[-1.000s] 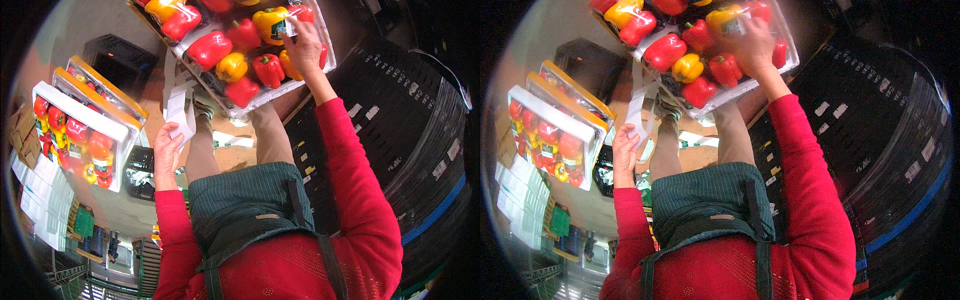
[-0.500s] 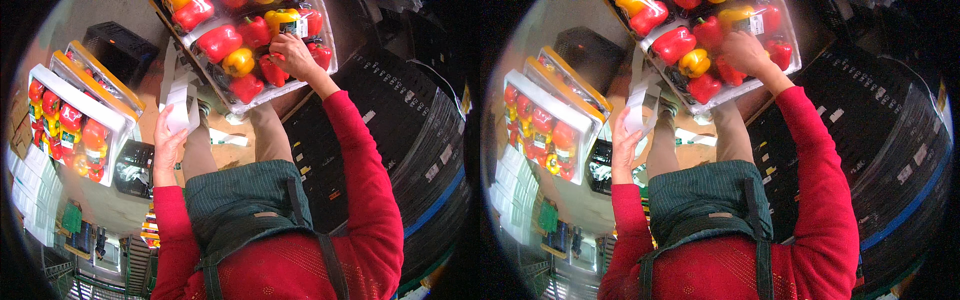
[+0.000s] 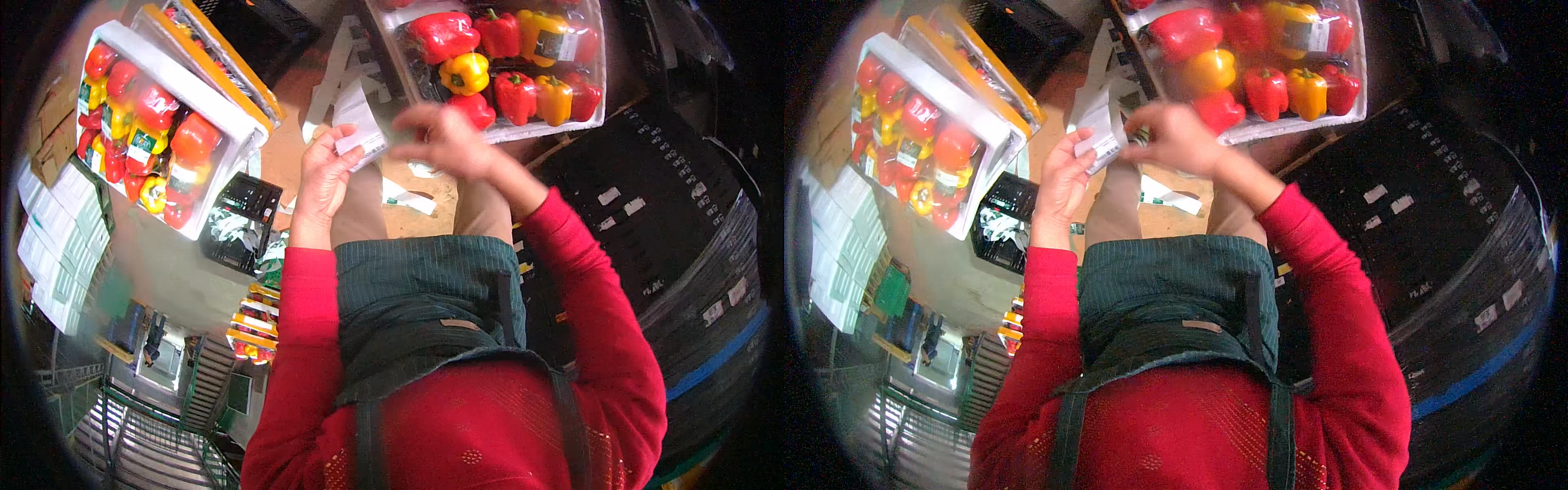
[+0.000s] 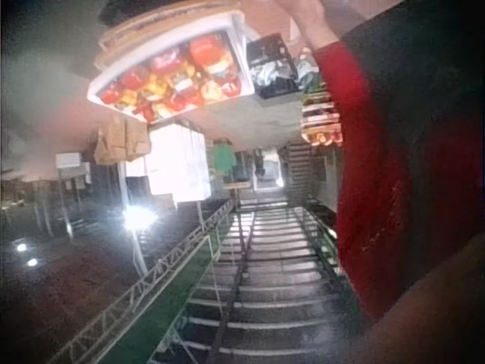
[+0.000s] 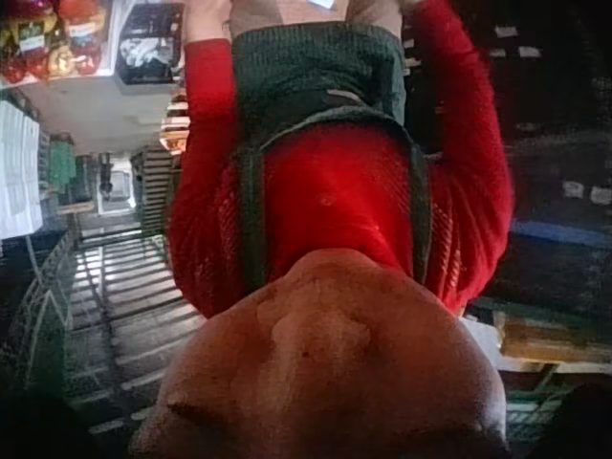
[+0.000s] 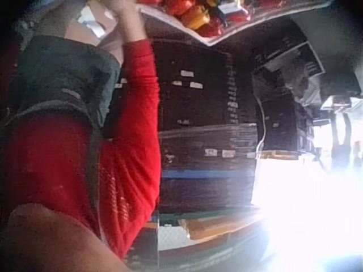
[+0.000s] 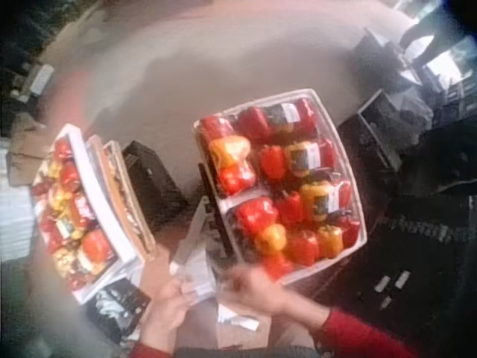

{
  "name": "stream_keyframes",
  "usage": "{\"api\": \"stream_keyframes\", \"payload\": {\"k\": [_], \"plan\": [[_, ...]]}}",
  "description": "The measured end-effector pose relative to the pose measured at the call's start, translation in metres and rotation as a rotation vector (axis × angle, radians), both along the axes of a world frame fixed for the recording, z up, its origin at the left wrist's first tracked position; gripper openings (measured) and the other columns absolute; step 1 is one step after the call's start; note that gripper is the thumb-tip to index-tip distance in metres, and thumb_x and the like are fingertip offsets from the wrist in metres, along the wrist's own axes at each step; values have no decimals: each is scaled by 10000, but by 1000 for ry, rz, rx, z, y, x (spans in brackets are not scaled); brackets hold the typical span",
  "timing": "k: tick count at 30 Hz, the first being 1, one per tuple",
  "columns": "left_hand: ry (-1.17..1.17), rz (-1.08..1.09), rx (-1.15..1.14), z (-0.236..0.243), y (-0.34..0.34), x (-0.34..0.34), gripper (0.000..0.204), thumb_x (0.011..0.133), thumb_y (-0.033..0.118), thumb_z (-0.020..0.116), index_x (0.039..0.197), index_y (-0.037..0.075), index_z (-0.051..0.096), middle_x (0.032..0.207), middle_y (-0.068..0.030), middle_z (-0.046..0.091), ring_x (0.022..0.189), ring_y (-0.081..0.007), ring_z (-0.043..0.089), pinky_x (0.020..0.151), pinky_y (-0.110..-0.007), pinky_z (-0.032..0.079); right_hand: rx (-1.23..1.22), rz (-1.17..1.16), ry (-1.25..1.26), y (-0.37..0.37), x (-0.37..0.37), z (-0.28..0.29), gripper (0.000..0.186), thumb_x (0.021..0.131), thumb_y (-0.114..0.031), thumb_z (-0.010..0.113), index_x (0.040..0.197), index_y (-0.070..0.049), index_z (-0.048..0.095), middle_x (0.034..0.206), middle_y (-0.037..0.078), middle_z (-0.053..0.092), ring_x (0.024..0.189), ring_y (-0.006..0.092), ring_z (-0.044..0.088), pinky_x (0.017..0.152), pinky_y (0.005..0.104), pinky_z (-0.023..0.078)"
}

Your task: The person applies adhesive labels to multiple pre-packaged trays of red and yellow bell peppers. They tear labels from a roll, smooth them onto the plastic wrap, and place the labeled trays into a cardboard box.

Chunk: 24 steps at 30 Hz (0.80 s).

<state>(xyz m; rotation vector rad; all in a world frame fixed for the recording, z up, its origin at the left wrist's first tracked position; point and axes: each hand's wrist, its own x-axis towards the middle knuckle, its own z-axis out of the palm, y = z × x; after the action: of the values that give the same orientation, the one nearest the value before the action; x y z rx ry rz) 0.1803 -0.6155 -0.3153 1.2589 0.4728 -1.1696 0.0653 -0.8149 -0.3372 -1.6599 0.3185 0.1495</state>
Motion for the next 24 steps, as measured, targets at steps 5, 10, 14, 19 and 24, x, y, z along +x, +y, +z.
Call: {"api": "stream_keyframes", "payload": {"k": [5,10,14,19,24], "plan": [[-103,-91,36,9,5,-1,239,813,-61,636,1043,-15,591,1004,-58,612,883,-119,593,821,-267,498,141,-148,336,61,9,15,238,734,-177,736,753,33,626,615,117,571,569,177,523,548,334,436],[-114,-54,49,4,13,-11,188,845,-4,634,1033,-1,628,960,-34,647,868,-95,599,809,-252,494,219,-287,336,70,15,11,220,761,-133,750,669,1,602,588,-57,478,605,22,400,504,231,368],[-144,-35,21,3,24,-13,151,857,36,640,1006,14,653,955,-16,657,867,-73,584,787,-226,475,174,-247,365,71,22,18,248,754,-142,759,644,-4,584,564,-70,419,606,22,380,501,222,358],[-391,-318,205,2,34,-6,110,843,42,656,942,-3,672,899,-13,664,786,-62,579,715,-210,474,-234,-240,49,72,31,33,304,670,-130,739,935,-45,616,997,122,588,961,351,564,762,414,484],[-180,-185,83,5,38,-6,244,842,162,694,1008,-12,649,891,-24,661,754,-97,600,690,-222,482,-530,-95,-187,73,25,38,103,664,-124,670,738,-113,599,878,15,605,830,240,549,727,372,415]]}}
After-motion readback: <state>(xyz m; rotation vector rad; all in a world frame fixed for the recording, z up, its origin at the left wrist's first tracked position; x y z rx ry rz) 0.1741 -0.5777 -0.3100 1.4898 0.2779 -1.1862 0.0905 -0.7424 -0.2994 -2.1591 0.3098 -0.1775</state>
